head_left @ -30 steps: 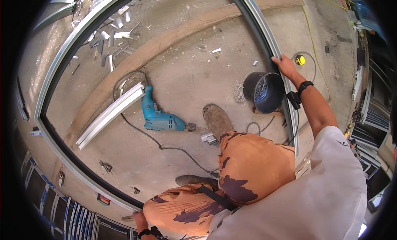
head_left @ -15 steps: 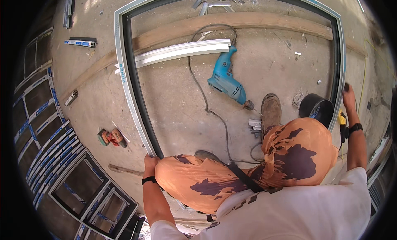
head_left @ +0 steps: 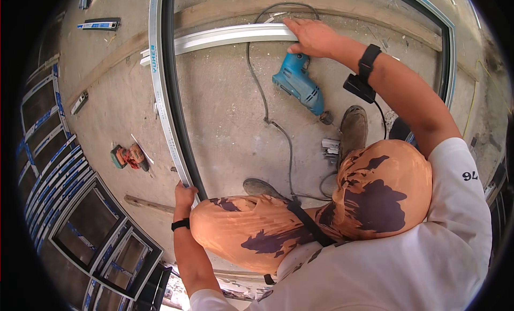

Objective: Use a mallet to secure components of a metal window frame and move the finished frames.

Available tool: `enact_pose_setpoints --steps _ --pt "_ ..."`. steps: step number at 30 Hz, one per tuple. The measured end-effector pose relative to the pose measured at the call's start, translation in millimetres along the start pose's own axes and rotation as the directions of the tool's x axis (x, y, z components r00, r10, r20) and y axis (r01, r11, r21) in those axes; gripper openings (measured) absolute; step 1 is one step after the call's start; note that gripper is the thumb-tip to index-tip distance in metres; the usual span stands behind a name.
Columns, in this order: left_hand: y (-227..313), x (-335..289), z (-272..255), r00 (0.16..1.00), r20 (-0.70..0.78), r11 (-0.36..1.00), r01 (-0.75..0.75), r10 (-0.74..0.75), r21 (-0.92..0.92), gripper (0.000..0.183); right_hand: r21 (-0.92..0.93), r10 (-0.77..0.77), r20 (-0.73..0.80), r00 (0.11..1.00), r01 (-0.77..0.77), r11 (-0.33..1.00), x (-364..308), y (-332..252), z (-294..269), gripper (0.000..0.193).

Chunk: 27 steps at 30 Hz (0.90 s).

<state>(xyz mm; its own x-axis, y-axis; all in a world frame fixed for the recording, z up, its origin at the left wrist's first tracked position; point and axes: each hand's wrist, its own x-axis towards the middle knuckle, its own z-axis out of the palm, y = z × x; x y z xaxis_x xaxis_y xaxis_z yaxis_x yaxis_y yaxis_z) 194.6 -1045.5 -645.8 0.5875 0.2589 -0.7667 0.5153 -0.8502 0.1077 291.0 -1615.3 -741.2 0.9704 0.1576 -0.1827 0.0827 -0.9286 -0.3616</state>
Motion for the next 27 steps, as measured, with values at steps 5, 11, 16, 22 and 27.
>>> enact_pose_setpoints --steps 5,11,16,22,27 --pt "-13 -1 4 0.999 -0.016 0.999 -0.034 0.034 0.019 0.033 -0.159 0.075 0.041 0.996 -0.068 0.985 12 -4 -8 0.049" --pt "-49 10 3 0.999 0.004 0.997 -0.038 0.038 0.063 0.033 -0.029 0.221 0.079 0.972 -0.22 0.975 -62 35 -74 0.042" --pt "-53 29 22 1.0 -0.018 0.997 0.014 -0.012 0.075 0.033 0.106 0.369 0.119 0.922 -0.381 0.919 -210 115 -88 0.046" --pt "-66 37 32 1.0 -0.001 0.999 -0.001 0.001 0.044 0.032 -0.097 0.598 0.406 0.691 -0.618 0.78 -301 96 -98 0.046" --pt "-81 44 51 0.982 0.131 0.947 0.171 -0.139 -0.272 0.044 -0.042 0.617 0.426 0.662 -0.667 0.744 -299 87 -100 0.057"
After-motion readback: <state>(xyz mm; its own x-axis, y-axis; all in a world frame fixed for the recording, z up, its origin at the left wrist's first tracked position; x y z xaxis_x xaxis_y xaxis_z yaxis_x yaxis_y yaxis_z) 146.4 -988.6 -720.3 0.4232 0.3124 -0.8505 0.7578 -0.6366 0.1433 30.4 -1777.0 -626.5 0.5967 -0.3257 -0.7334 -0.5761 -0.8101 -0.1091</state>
